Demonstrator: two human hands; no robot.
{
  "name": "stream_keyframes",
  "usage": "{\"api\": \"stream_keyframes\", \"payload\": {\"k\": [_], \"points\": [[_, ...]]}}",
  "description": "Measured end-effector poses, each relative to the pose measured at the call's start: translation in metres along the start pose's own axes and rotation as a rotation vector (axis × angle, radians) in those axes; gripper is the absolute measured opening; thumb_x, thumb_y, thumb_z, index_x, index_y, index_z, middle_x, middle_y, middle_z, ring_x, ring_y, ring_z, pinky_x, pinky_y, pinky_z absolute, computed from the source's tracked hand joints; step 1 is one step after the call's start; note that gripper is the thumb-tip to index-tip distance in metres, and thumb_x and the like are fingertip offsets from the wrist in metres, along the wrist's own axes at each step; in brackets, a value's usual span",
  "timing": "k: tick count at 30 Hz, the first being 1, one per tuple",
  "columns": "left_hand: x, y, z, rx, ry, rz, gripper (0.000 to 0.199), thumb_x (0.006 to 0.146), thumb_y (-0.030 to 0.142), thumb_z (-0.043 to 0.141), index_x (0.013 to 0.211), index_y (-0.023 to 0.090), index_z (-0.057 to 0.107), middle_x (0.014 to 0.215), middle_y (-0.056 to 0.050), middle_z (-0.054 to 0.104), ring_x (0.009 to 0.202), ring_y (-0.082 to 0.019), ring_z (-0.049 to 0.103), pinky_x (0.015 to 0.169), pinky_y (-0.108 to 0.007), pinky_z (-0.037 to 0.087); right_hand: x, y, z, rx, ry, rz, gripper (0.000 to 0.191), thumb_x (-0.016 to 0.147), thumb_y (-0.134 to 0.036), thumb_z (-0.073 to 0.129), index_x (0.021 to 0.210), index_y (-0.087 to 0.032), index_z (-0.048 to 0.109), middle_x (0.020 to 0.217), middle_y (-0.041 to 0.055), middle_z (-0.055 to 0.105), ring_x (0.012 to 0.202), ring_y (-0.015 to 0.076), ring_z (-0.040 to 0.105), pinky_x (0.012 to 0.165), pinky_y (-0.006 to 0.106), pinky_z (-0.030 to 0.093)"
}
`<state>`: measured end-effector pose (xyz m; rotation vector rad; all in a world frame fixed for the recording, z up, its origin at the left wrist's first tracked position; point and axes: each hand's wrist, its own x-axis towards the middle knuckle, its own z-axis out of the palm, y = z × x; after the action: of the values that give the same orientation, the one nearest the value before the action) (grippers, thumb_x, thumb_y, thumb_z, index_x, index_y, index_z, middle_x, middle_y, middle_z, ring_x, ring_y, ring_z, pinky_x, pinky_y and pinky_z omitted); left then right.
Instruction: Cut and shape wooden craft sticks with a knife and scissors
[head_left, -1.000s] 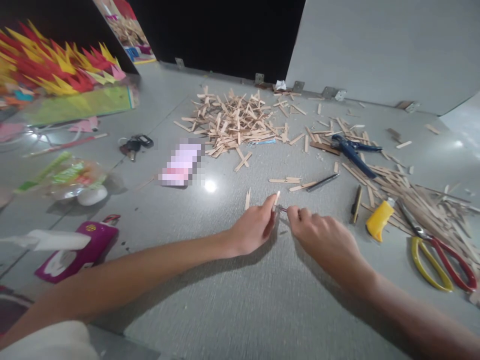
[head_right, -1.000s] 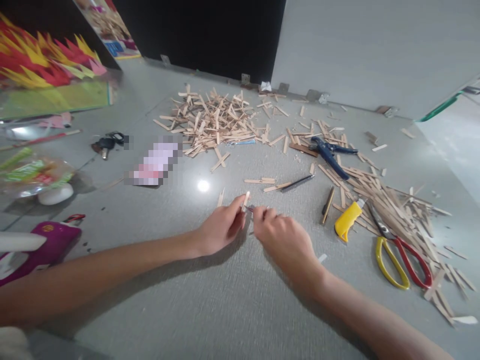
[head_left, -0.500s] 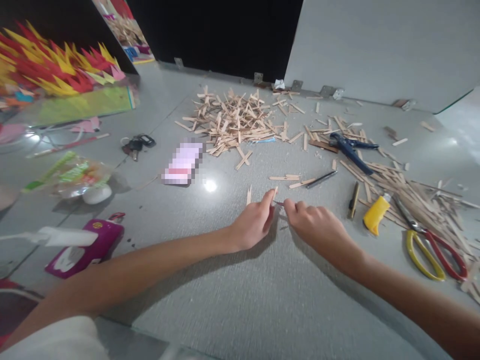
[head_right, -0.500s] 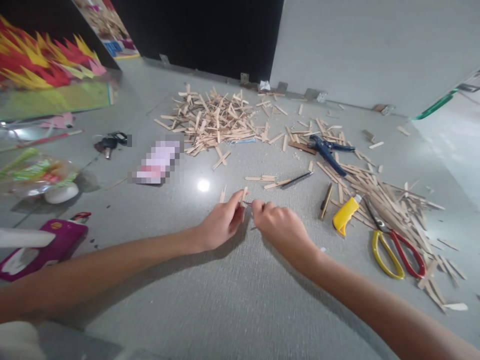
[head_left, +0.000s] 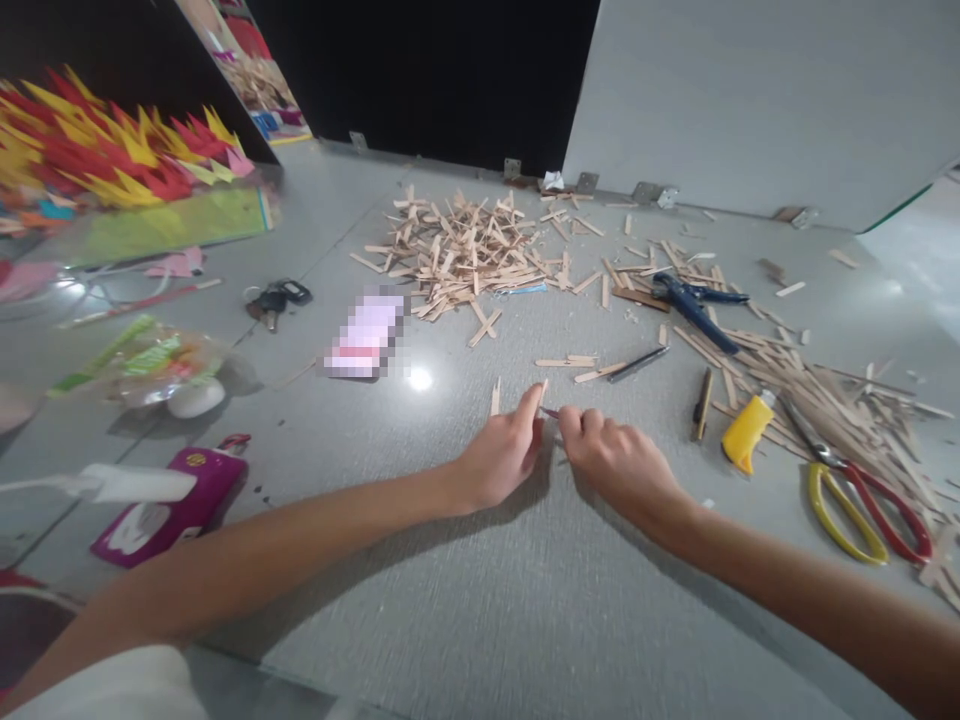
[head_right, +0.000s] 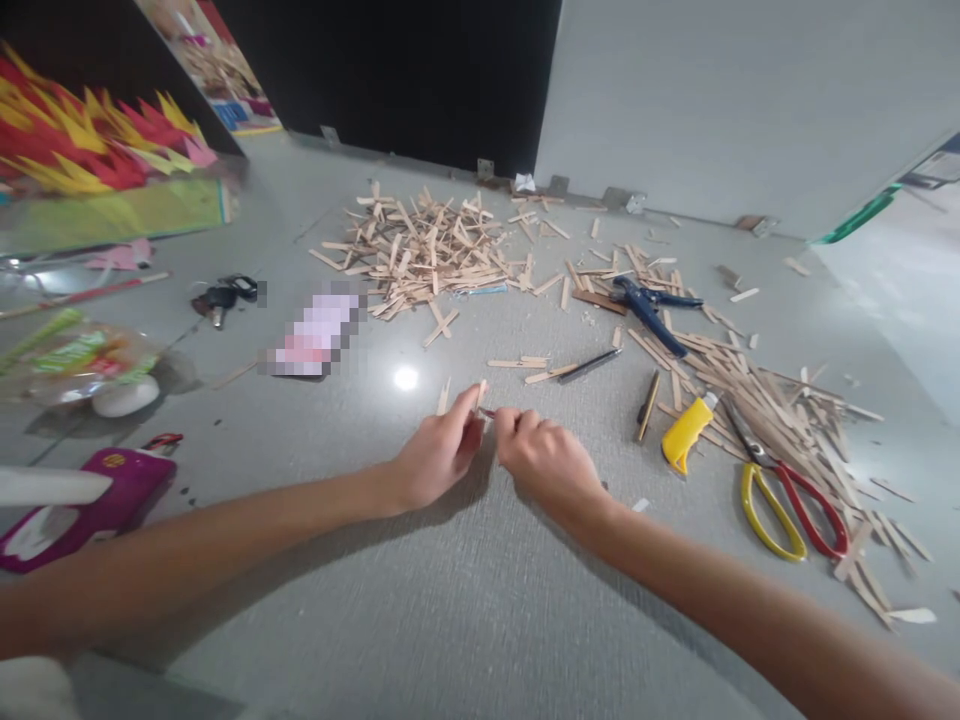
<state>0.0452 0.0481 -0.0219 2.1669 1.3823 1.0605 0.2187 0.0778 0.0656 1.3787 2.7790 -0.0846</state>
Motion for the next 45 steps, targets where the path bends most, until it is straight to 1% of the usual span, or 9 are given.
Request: {"api": "stream_keyframes", "payload": {"k": [7,13,19,22,27,33,36,40,45], "points": [[-0.003,0.005,-0.005,-0.003,-0.122,-0.083,0.047,0.114,0.030,0.033,0.156,0.009,0.036,0.072,0.002,0.066,0.056,-0.017,0.063,0.056,-0.025,0.050,-0.017,-0.030,-0.006,-0.513,0.172,-0.130,0.037,0.099,0.007,0.038,0.083,-0.011,0.067,0.054,-0.0011,0.048,0.039,0.0091,0.035,0.041,0.022,0.014],[-0.001,-0.004,0.000,0.013,-0.021,-0.086,0.052,0.105,0.019,0.044,0.156,0.012,0.036,0.076,0.001,0.067,0.061,-0.018,0.068,0.063,-0.029,0.056,0.011,0.005,0.006,-0.460,0.071,-0.250,0.028,0.096,0.002,0.046,0.083,-0.016,0.063,0.059,0.0016,0.058,0.040,0.0122,0.046,0.043,0.028,0.015],[-0.001,0.000,-0.003,-0.013,-0.083,-0.088,0.047,0.110,0.027,0.041,0.153,0.009,0.040,0.070,0.002,0.066,0.055,-0.018,0.064,0.055,-0.026,0.047,-0.008,-0.025,-0.002,-0.598,0.122,-0.166,0.035,0.093,0.009,0.041,0.084,-0.010,0.069,0.056,0.0036,0.059,0.038,0.0105,0.045,0.040,0.025,0.014],[-0.002,-0.001,-0.005,-0.008,-0.067,-0.104,0.048,0.108,0.027,0.044,0.153,0.009,0.042,0.069,0.002,0.066,0.055,-0.018,0.064,0.056,-0.025,0.048,-0.001,-0.023,-0.005,-0.532,0.044,-0.165,0.036,0.093,0.010,0.040,0.089,-0.010,0.070,0.059,0.0052,0.062,0.040,0.0115,0.048,0.040,0.026,0.016],[0.001,-0.006,-0.005,0.014,0.025,-0.126,0.050,0.098,0.015,0.051,0.149,0.012,0.049,0.069,0.004,0.066,0.058,-0.016,0.065,0.062,-0.025,0.053,0.020,0.006,-0.001,-0.361,-0.085,-0.242,0.025,0.093,0.004,0.051,0.100,-0.014,0.068,0.070,0.0048,0.071,0.050,0.0147,0.059,0.044,0.027,0.025],[-0.002,-0.005,-0.006,-0.022,-0.112,-0.110,0.064,0.093,0.015,0.059,0.155,0.016,0.044,0.077,0.001,0.072,0.066,-0.018,0.070,0.063,-0.025,0.053,-0.002,-0.035,-0.004,-0.397,-0.057,-0.047,0.036,0.086,0.014,0.043,0.096,-0.008,0.069,0.066,0.0056,0.066,0.047,0.0134,0.058,0.040,0.024,0.021],[-0.003,-0.006,-0.007,-0.017,-0.109,-0.089,0.062,0.094,0.016,0.057,0.155,0.016,0.043,0.078,0.002,0.072,0.065,-0.017,0.069,0.062,-0.025,0.053,-0.002,-0.040,-0.006,-0.325,-0.060,-0.027,0.038,0.083,0.016,0.043,0.094,-0.008,0.069,0.065,0.0053,0.065,0.046,0.0134,0.058,0.040,0.024,0.021],[-0.001,-0.006,-0.006,-0.004,-0.034,-0.056,0.053,0.100,0.018,0.048,0.153,0.012,0.047,0.068,0.005,0.063,0.054,-0.015,0.061,0.058,-0.024,0.049,0.004,-0.011,0.000,-0.233,-0.044,-0.127,0.033,0.088,0.011,0.046,0.096,-0.013,0.067,0.072,0.0071,0.071,0.055,0.0166,0.065,0.046,0.026,0.027],[0.004,0.005,-0.006,-0.073,-0.038,0.048,0.050,0.106,0.022,0.047,0.154,0.008,0.051,0.069,0.002,0.067,0.054,-0.012,0.060,0.060,-0.023,0.050,-0.010,0.021,0.021,-0.113,0.036,-0.143,0.020,0.102,-0.001,0.048,0.100,-0.017,0.061,0.076,0.0055,0.071,0.059,0.0172,0.067,0.051,0.028,0.027]]}}
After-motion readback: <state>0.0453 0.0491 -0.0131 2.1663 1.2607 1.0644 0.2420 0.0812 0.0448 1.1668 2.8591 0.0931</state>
